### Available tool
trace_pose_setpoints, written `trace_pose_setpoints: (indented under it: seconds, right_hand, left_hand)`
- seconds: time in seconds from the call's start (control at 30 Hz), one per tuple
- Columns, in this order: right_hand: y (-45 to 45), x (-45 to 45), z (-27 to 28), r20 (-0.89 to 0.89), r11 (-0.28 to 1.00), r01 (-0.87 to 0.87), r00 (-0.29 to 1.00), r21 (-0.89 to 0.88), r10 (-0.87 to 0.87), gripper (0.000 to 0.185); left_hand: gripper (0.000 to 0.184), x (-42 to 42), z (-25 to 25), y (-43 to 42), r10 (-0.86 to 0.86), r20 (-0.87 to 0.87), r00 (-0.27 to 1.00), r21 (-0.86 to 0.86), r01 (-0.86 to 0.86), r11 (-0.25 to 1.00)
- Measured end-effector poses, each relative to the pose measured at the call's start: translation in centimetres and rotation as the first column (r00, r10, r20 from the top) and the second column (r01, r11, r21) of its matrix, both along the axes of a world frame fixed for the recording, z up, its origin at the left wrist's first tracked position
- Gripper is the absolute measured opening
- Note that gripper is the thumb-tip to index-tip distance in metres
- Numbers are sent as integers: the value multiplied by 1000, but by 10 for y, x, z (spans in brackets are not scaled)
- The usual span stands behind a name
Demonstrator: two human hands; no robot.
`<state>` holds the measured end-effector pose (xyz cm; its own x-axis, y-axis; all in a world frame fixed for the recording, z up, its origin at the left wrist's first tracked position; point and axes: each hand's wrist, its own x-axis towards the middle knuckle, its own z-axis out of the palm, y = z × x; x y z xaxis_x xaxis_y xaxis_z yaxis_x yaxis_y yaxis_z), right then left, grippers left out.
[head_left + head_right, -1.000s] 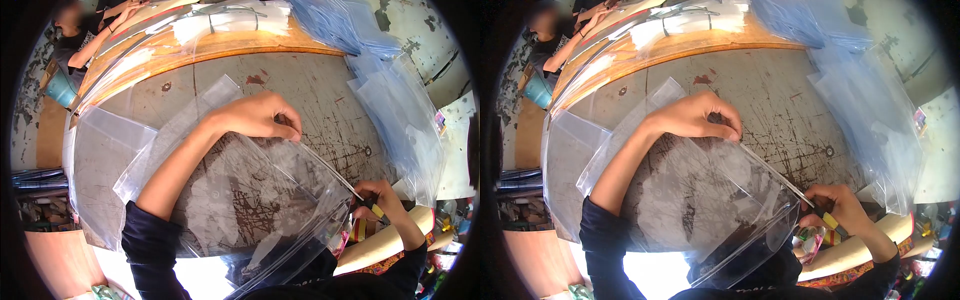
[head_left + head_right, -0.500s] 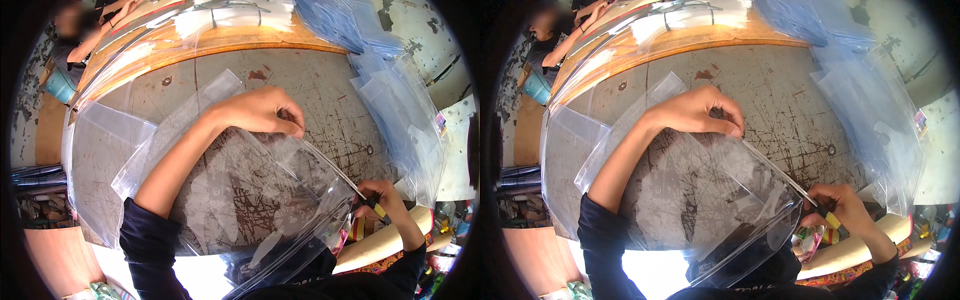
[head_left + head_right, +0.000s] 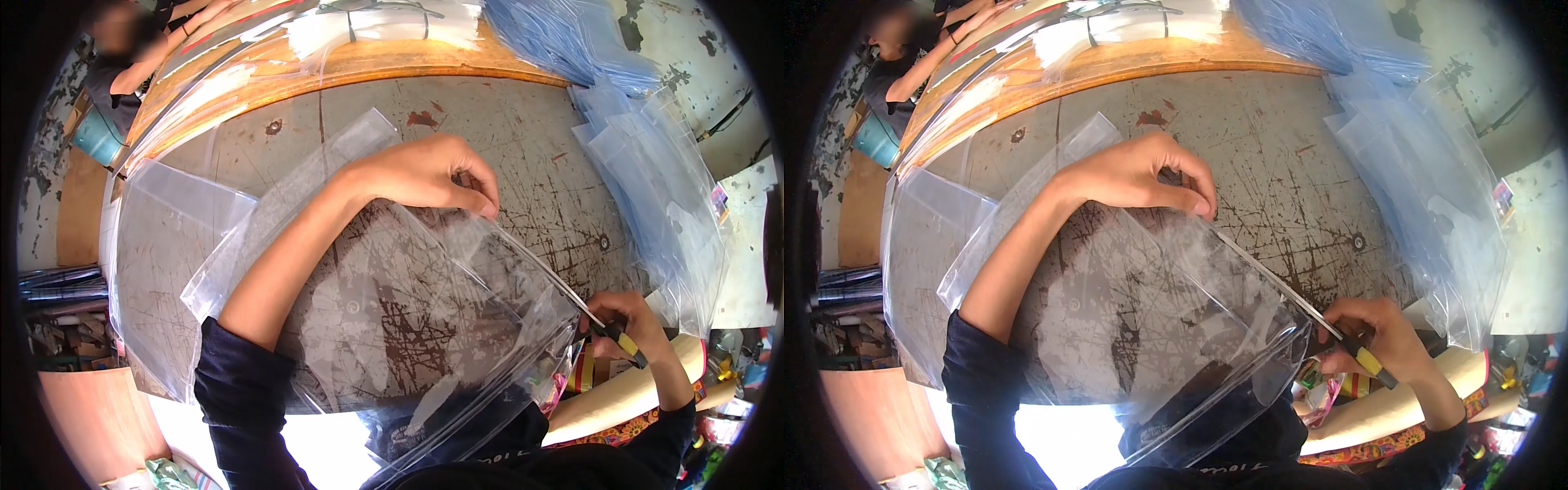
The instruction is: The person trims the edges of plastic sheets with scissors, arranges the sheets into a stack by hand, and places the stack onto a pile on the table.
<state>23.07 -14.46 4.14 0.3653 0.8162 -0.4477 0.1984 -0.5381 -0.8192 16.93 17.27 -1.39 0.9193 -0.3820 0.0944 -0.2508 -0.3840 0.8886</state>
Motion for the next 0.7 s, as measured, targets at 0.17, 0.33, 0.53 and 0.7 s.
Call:
trace_pose_setpoints:
  seconds: [0.17,0.33,0.53,0.7]
  right_hand:
    - [1,0,-7,31,1000,23,999,3,-23,35]
    - [10,-1,-11,-18,997,73,997,38,-73,34]
    - [18,1,-7,14,998,31,999,-52,-31,32]
    - [12,3,-13,94,1000,25,995,17,-27,33]
  left_hand:
    - [14,-1,1,3,-8,-11,1000,-46,7,999]
    - [14,0,1,3,14,-17,1000,-43,-14,999]
    - [12,-1,3,3,20,-46,999,-40,-22,999]
    - [12,0,1,3,15,-47,999,-61,-18,998]
